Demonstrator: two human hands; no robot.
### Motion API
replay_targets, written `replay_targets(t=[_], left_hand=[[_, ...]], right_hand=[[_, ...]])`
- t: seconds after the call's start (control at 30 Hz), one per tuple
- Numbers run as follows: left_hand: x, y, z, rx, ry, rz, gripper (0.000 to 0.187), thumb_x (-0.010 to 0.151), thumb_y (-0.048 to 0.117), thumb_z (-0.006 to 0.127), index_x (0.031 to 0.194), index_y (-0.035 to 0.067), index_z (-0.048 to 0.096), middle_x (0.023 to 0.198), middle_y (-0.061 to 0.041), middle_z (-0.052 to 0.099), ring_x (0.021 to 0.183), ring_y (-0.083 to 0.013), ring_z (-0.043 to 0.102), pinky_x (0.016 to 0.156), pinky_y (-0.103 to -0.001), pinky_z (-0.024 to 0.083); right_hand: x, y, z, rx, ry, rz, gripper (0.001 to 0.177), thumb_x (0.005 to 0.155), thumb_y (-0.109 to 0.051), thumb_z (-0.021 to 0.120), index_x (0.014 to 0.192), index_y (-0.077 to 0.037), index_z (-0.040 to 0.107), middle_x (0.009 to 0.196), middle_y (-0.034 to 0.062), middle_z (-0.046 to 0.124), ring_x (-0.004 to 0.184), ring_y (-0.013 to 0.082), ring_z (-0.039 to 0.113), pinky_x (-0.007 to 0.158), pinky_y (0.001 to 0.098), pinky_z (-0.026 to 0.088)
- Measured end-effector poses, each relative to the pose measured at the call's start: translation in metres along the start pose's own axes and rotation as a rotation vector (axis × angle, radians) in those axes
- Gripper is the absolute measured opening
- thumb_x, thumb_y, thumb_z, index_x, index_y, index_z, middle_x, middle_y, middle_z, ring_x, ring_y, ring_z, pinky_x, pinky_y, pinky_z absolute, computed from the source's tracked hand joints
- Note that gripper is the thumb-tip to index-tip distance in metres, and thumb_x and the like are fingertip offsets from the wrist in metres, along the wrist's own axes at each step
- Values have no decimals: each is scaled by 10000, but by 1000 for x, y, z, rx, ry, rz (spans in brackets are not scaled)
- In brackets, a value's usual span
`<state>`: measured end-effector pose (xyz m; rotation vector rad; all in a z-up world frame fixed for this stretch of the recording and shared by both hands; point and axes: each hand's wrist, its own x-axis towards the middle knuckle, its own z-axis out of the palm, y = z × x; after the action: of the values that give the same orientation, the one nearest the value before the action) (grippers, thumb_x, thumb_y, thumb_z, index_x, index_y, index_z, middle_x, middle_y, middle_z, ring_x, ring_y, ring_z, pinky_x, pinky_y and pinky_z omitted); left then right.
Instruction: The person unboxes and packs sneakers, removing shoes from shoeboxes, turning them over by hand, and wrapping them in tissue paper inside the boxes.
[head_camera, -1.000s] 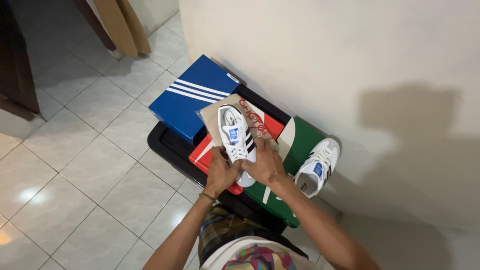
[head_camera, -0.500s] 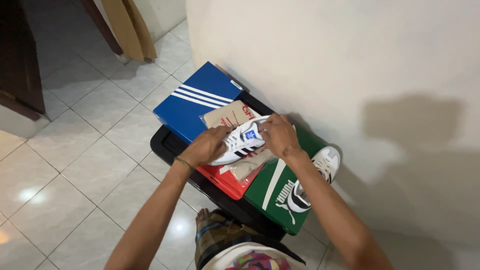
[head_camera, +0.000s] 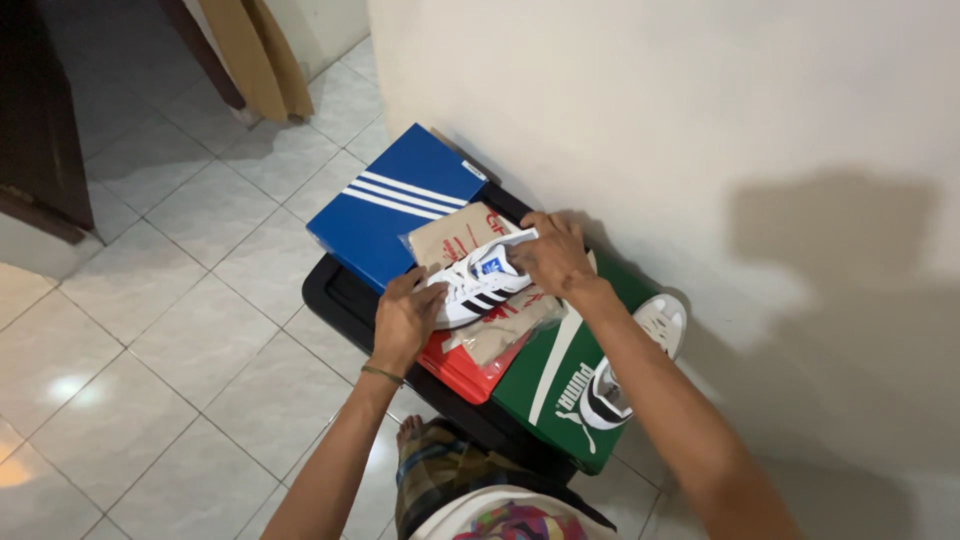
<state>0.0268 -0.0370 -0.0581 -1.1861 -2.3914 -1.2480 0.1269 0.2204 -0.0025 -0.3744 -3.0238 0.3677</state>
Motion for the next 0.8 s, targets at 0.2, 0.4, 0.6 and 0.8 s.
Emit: replay_targets(t=[0.2, 0.4, 0.6, 0.8], left_hand=[[2, -9, 2, 101, -99, 10, 163, 838, 219, 789, 953, 116, 837, 1332, -180, 665, 1204, -400, 626, 976, -457, 538], [9, 7, -7, 265, -250, -80, 253, 791, 304, 779, 991, 167, 851, 1391, -216, 621, 1276, -464, 568, 922, -619, 452], [3, -12, 1, -7, -236, 2, 330, 998, 263, 583, 1243, 89, 720, 1504, -118, 562, 1379, -368, 532, 1146, -594, 430], [49, 3, -2, 110, -471, -169, 500, 850, 215, 579, 1340, 201, 677, 1693, -31, 240, 1569, -344, 124, 1219, -678, 51]], right_hand=[[15, -11, -16, -159, -190, -120, 286, 754, -252, 797, 1038, -223, 816, 1351, 47, 553, 1295, 274, 440, 1059, 517, 266], [24, -6, -28, -169, -252, -144, 340, 729, -351, 827, 1058, -265, 814, 1224, 28, 615, 1229, 229, 497, 1062, 458, 285], [4, -5, -17, -66, -89, -73, 327, 660, -400, 872, 920, -206, 836, 1106, 13, 675, 1126, 231, 548, 1064, 488, 256], [-30, -30, -26, 50, 66, 185, 512, 673, -463, 855, 955, -69, 690, 975, 105, 709, 940, 299, 655, 921, 422, 410]])
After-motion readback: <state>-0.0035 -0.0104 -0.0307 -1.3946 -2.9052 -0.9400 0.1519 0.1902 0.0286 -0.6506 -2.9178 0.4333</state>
